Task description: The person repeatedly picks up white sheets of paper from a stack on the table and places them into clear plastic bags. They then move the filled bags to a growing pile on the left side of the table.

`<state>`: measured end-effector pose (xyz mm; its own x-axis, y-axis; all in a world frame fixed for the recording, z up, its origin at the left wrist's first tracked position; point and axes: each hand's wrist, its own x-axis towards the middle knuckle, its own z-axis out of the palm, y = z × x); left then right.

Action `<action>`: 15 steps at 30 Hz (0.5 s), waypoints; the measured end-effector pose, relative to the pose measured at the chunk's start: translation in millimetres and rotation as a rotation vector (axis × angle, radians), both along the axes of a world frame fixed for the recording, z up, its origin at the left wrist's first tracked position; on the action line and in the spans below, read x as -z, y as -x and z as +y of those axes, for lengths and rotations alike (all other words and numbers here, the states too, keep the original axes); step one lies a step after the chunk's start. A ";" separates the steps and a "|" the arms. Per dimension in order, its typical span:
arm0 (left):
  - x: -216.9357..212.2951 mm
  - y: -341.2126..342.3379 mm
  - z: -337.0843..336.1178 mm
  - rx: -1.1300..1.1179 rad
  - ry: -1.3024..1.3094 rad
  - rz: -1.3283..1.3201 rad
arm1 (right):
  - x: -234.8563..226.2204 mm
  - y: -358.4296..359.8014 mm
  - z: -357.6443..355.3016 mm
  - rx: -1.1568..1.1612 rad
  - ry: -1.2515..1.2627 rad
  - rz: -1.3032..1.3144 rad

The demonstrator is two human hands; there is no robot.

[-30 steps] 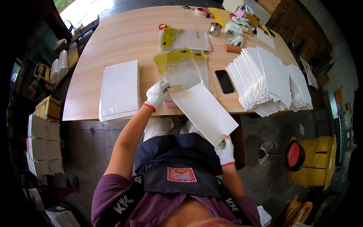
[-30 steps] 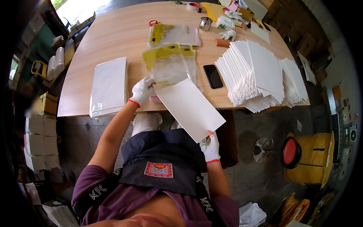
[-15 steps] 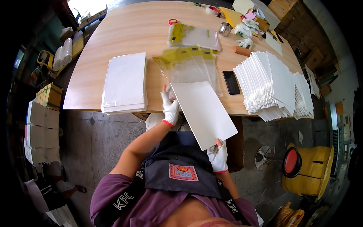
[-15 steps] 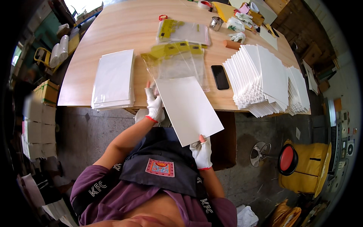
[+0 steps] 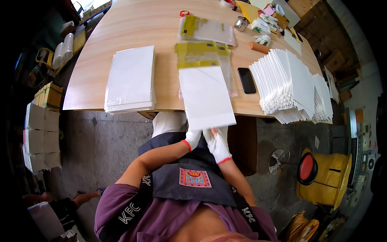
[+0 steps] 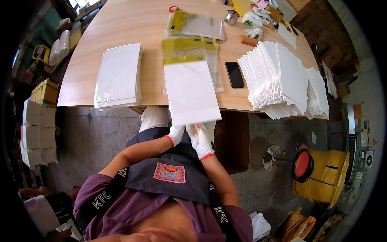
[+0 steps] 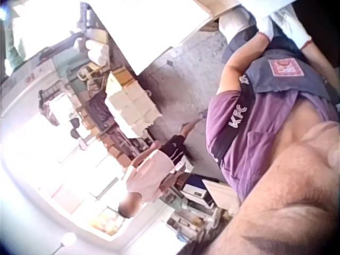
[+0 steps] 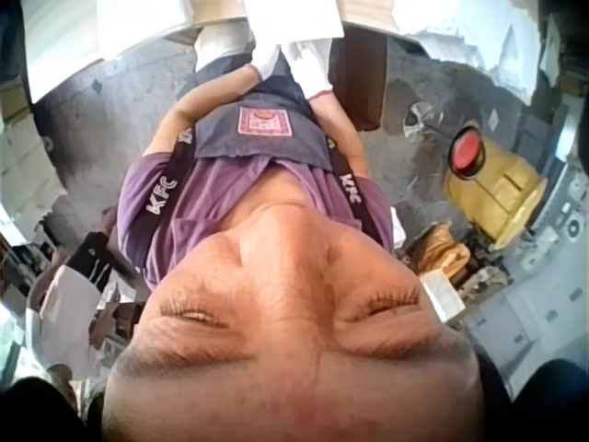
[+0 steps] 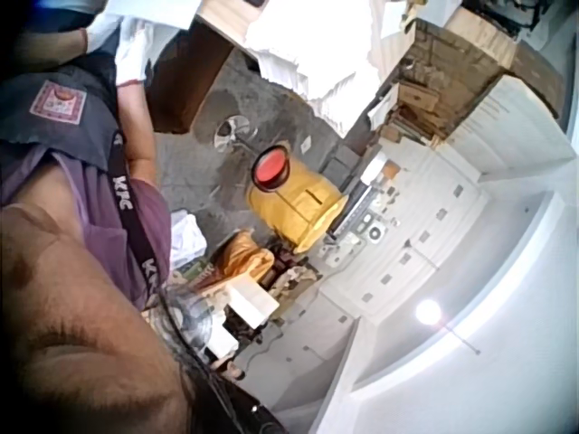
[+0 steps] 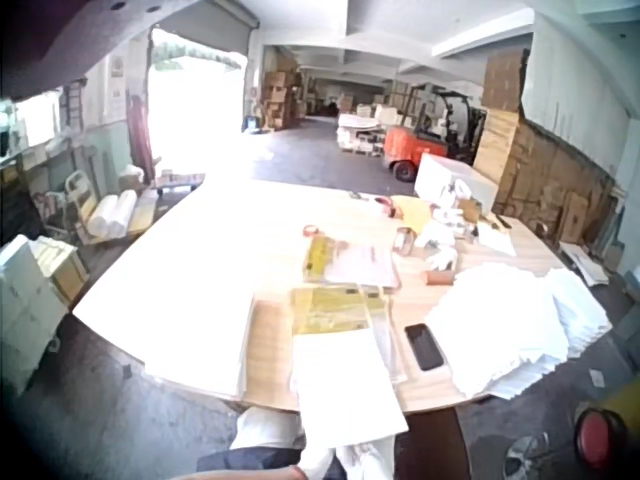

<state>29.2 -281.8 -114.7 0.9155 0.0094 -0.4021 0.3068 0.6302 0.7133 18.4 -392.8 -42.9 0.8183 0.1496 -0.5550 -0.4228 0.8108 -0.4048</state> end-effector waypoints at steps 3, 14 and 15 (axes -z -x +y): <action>-32.8 -0.5 21.0 0.060 -0.156 0.125 | -5.3 -19.3 19.4 0.012 -0.131 -0.013; -69.1 12.5 122.9 0.168 -0.343 0.078 | -48.9 -40.0 60.5 -0.680 1.684 -1.148; -73.1 10.8 127.0 0.202 -0.415 0.042 | -43.0 -42.2 66.8 -0.736 1.773 -1.172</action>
